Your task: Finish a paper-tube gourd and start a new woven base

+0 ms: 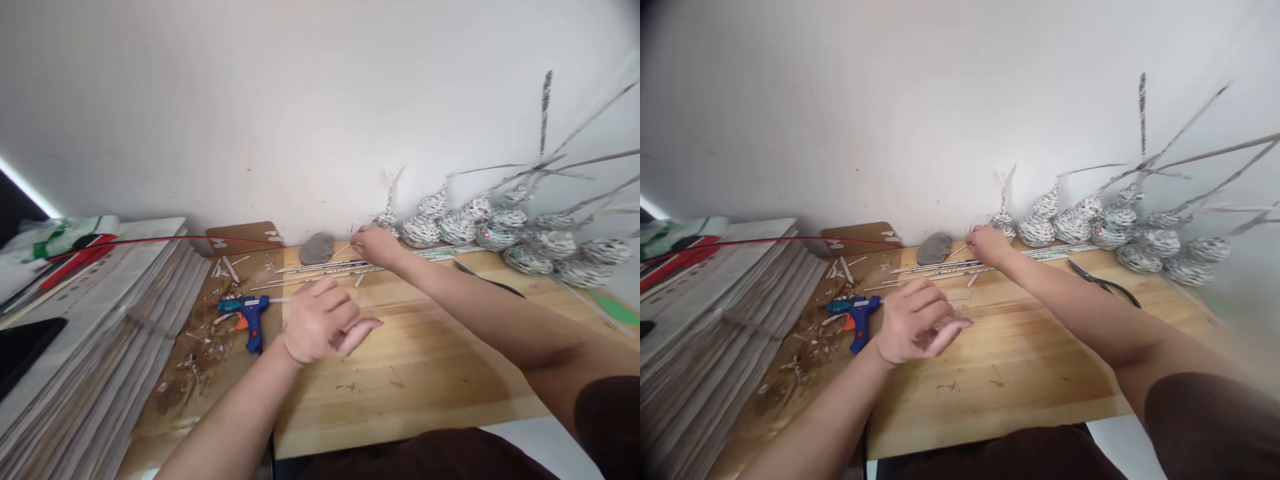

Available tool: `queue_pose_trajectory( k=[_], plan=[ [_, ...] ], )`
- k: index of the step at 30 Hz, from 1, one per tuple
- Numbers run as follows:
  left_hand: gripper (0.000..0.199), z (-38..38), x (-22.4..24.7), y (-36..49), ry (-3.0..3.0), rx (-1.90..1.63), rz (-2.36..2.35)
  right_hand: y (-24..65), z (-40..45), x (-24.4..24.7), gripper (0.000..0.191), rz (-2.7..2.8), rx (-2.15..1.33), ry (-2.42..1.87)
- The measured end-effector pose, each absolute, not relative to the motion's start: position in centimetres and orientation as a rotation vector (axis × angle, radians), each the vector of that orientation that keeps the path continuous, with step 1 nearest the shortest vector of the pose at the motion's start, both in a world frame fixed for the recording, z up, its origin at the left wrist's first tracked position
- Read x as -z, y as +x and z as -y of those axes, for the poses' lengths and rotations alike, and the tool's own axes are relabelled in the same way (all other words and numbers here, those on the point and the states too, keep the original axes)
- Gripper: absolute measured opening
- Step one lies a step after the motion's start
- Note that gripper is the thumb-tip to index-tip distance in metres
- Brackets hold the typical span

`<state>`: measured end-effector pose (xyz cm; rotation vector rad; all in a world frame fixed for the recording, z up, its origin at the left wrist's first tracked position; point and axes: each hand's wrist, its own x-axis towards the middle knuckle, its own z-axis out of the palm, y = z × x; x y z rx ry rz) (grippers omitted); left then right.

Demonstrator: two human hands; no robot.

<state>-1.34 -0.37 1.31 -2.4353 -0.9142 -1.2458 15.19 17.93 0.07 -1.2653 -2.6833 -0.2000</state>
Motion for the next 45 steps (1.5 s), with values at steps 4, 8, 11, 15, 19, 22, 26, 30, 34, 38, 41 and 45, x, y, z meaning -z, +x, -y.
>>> queue_pose_trajectory(
  k=[4, 8, 11, 15, 19, 22, 26, 30, 34, 38, 41, 45],
  plan=[
    [0.039, 0.1, -0.6, -0.6, -2.544, 1.025, 0.787, 12.9, -19.6, 0.9, 0.025, 2.805, 0.301, -1.185],
    [0.041, -0.2, 0.2, -0.3, -2.647, 0.882, 0.790, 12.6, -19.9, 0.7, 0.026, 2.890, 0.378, -1.099],
    [0.042, -0.1, 0.5, -0.2, -2.738, 0.789, 0.822, 13.5, -19.1, -0.2, 0.024, 2.889, 0.434, -1.084],
    [0.043, 0.2, 0.4, 0.1, -2.847, 0.727, 0.865, 15.2, -16.4, -1.4, 0.021, 2.952, 0.384, -0.911],
    [0.041, 0.6, 0.2, 0.6, -2.931, 0.691, 0.846, 16.7, -13.8, -1.2, 0.019, 2.968, 0.258, -0.873],
    [0.038, 0.7, 0.2, 0.7, -2.966, 0.697, 0.865, 17.3, -13.6, -1.0, 0.015, 2.796, 0.194, -1.070],
    [0.034, 0.4, 0.1, 0.1, -2.958, 0.806, 0.924, 17.5, -13.5, -1.6, 0.020, 2.731, 0.033, -1.289],
    [0.031, -0.6, 0.0, -1.4, -2.635, 1.021, 1.149, 17.6, -12.0, -1.5, 0.040, 2.864, -0.299, -1.140],
    [0.030, -1.7, 0.0, -3.1, -2.330, 1.115, 1.295, 18.3, -10.8, -0.7, 0.054, 2.935, -0.321, -1.068],
    [0.026, -2.1, 0.1, -3.8, -2.215, 1.214, 1.348, 19.4, -10.3, -0.4, 0.053, 2.904, -0.382, -1.128],
    [0.022, -1.9, 0.0, -3.7, -2.224, 1.259, 1.314, 19.8, -9.9, -0.3, 0.062, 2.830, -0.342, -1.188],
    [0.021, -1.7, 0.0, -3.5, -2.271, 1.247, 1.256, 19.5, -9.6, 0.1, 0.035, 2.679, -0.252, -1.316]
  ],
)
